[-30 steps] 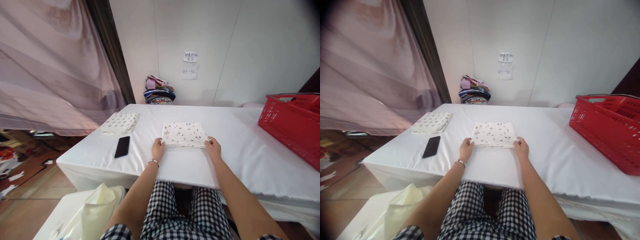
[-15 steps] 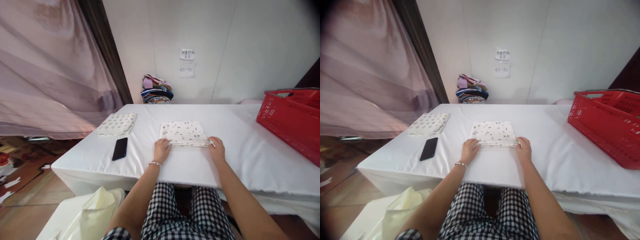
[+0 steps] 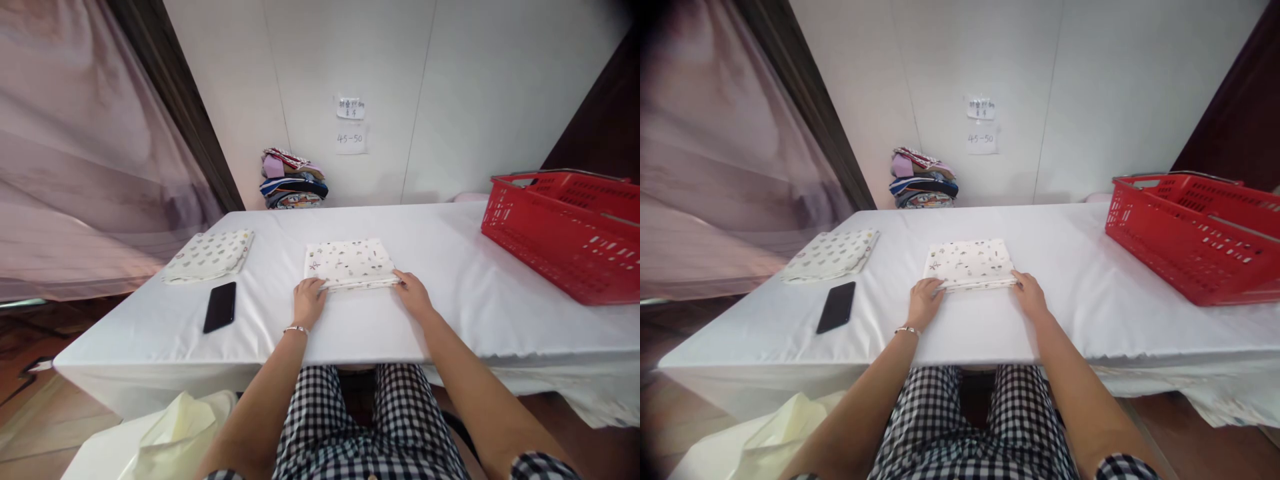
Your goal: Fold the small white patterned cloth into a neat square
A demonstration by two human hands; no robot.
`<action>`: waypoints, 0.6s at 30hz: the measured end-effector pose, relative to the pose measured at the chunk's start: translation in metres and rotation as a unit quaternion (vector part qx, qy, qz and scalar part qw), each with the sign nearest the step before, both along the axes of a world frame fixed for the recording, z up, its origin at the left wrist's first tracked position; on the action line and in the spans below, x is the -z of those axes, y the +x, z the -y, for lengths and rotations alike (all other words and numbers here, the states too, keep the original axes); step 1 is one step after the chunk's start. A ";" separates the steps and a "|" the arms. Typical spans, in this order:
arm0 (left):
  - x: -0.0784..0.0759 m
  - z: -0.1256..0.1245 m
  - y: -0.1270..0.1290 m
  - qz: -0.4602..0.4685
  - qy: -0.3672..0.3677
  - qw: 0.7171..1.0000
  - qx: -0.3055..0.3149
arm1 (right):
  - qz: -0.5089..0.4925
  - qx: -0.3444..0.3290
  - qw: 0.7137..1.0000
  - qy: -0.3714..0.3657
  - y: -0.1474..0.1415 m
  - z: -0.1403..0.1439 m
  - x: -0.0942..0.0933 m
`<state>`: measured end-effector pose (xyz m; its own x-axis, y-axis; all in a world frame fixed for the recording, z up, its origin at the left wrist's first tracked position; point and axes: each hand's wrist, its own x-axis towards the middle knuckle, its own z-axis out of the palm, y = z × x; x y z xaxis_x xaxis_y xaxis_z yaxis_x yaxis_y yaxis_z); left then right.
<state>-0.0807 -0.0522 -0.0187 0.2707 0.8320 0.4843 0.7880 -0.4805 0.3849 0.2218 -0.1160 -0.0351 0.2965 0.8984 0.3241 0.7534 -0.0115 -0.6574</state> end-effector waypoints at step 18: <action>-0.002 0.001 0.001 0.006 -0.021 1.000 -0.004 | 0.011 0.030 0.996 0.084 -0.001 -0.002 0.005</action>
